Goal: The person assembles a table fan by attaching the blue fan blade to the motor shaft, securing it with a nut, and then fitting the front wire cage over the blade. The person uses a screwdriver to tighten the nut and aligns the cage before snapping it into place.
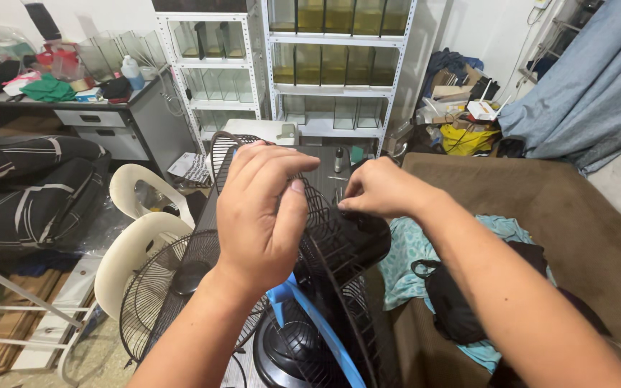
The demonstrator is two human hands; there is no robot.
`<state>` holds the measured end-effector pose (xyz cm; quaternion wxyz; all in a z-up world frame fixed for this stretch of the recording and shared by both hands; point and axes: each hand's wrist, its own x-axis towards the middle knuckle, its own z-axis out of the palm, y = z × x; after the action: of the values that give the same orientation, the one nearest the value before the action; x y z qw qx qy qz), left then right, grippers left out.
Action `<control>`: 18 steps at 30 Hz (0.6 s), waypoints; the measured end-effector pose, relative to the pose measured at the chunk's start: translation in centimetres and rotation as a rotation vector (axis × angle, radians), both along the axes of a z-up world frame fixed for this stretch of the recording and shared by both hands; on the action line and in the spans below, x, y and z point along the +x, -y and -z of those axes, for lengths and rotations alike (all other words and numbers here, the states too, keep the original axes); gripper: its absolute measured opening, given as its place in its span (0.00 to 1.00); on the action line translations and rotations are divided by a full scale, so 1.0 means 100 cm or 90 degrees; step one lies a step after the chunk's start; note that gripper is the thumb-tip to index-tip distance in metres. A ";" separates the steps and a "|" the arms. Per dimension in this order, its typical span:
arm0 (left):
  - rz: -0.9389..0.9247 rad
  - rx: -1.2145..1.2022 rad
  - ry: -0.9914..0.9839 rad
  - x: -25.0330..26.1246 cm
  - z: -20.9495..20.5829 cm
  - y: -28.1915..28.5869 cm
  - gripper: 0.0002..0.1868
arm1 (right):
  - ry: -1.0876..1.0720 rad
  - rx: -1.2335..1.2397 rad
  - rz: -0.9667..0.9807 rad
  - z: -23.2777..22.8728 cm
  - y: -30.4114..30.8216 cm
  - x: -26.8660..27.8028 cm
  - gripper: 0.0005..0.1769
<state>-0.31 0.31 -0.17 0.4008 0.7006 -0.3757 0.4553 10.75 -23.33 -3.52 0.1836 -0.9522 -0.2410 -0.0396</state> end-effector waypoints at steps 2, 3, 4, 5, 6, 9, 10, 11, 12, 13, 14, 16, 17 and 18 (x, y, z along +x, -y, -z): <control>0.002 0.002 0.003 0.001 -0.001 0.000 0.11 | -0.016 -0.017 0.004 0.000 -0.003 0.002 0.15; 0.005 0.001 0.001 0.000 -0.001 0.000 0.11 | -0.027 -0.016 0.009 0.001 -0.004 0.003 0.14; 0.007 0.000 0.000 0.000 0.000 -0.001 0.11 | -0.038 -0.016 0.014 0.002 -0.004 0.004 0.14; 0.008 -0.002 -0.003 0.000 0.000 -0.001 0.11 | -0.042 -0.011 0.006 0.002 -0.004 0.004 0.13; 0.009 -0.003 -0.005 0.000 0.001 0.000 0.11 | -0.046 -0.007 -0.002 0.003 -0.003 0.004 0.13; 0.006 -0.007 -0.006 0.000 0.001 -0.001 0.11 | -0.049 -0.003 -0.013 0.003 -0.004 0.005 0.14; 0.005 -0.008 -0.005 0.000 0.001 -0.001 0.11 | -0.049 -0.003 -0.015 0.002 -0.004 0.005 0.14; 0.005 -0.007 -0.003 0.000 0.001 0.000 0.11 | -0.036 0.000 -0.021 0.002 -0.003 0.004 0.14; 0.004 -0.006 -0.001 0.000 0.001 0.000 0.11 | -0.022 0.003 -0.028 0.001 -0.003 0.004 0.15; 0.005 -0.005 0.002 0.000 0.001 0.000 0.11 | -0.009 0.006 -0.033 0.000 -0.003 0.003 0.16; 0.006 -0.004 0.002 0.000 0.001 0.000 0.11 | -0.010 -0.009 -0.020 -0.001 -0.003 0.002 0.16; 0.011 -0.002 0.002 0.000 0.000 0.000 0.11 | -0.013 -0.040 0.009 -0.003 -0.003 0.000 0.16; 0.008 -0.002 0.003 0.000 0.000 0.000 0.11 | -0.027 -0.046 0.027 -0.003 -0.004 0.000 0.16; 0.006 -0.002 0.005 0.000 0.000 0.000 0.11 | -0.041 -0.053 0.044 -0.004 -0.005 -0.001 0.15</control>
<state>-0.32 0.35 -0.15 0.4030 0.6963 -0.3798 0.4566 10.65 -22.83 -3.15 0.1502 -0.9676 -0.2030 -0.0050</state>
